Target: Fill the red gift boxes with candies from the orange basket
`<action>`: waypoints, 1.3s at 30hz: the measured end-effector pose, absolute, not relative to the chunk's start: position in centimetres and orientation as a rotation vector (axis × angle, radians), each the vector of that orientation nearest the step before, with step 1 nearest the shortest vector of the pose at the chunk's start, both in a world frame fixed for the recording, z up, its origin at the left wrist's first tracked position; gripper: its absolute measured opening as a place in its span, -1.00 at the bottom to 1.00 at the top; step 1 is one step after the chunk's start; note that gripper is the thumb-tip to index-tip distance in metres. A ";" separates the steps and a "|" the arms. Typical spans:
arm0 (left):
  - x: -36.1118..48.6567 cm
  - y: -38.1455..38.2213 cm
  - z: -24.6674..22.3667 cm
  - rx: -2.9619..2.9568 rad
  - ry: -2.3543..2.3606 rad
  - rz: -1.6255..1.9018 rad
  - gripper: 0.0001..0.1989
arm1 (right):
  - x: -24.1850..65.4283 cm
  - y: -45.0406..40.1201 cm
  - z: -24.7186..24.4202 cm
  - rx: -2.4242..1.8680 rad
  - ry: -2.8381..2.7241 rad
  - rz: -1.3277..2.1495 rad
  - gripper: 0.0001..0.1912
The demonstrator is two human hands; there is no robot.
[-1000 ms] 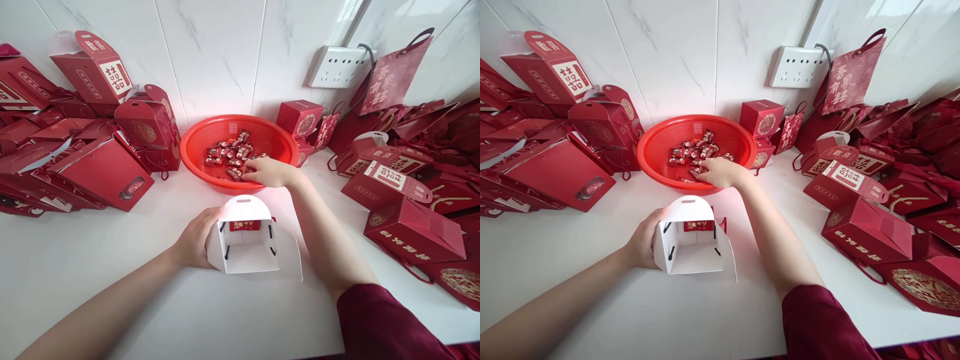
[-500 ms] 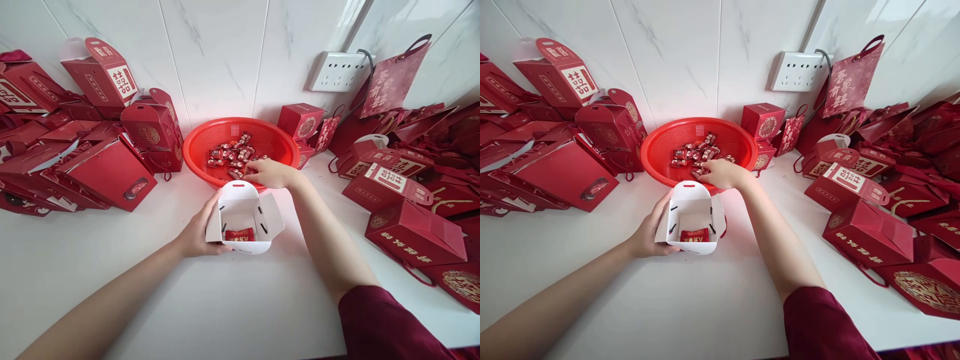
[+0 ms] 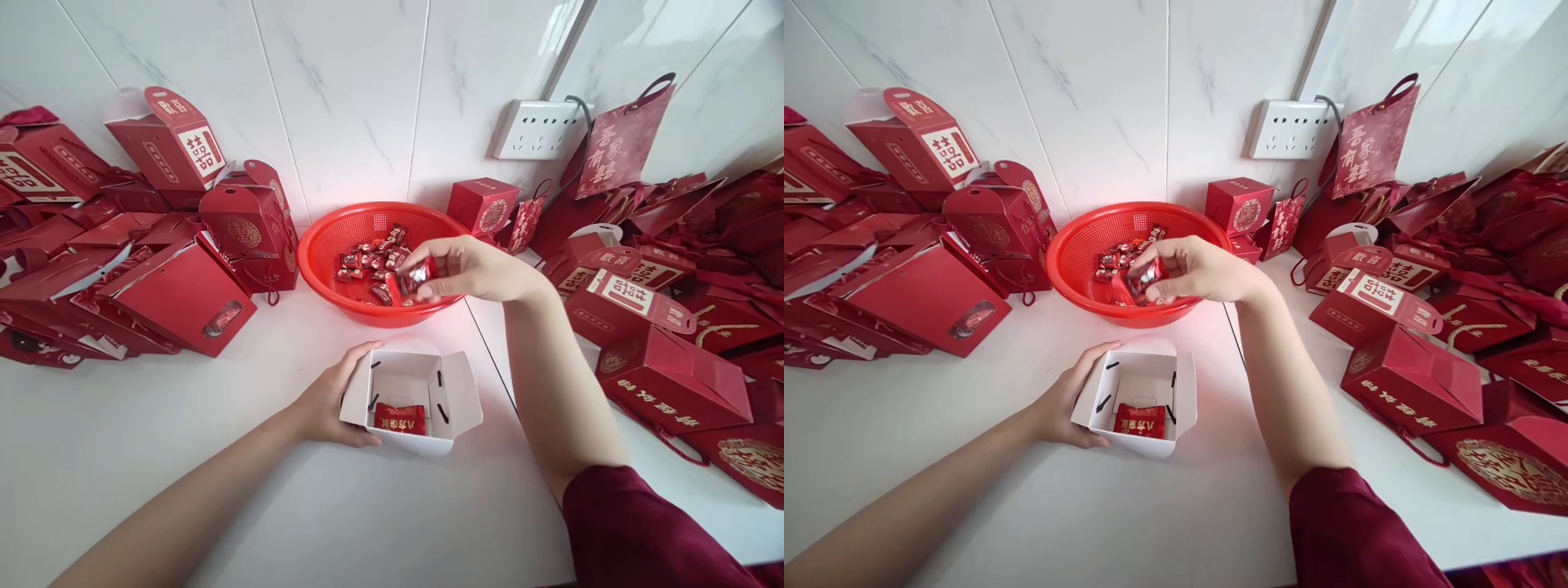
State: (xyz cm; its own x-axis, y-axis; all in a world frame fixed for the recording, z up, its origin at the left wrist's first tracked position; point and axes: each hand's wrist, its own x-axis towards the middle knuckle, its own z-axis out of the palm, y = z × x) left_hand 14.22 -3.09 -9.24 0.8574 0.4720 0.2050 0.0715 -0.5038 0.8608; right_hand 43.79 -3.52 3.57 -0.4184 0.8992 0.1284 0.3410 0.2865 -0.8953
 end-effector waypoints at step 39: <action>13.6 -3.1 -9.3 2.144 0.478 0.507 0.23 | 39.9 10.5 -1.4 -1.986 -2.572 1.534 -0.57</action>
State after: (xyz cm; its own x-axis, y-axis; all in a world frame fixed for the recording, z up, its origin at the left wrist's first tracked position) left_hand 13.57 -3.07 -9.31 0.8439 0.5037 0.1847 0.1548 -0.5582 0.8151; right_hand 39.92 10.52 -1.36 -0.3194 0.5653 -0.7605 0.9378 0.0735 -0.3393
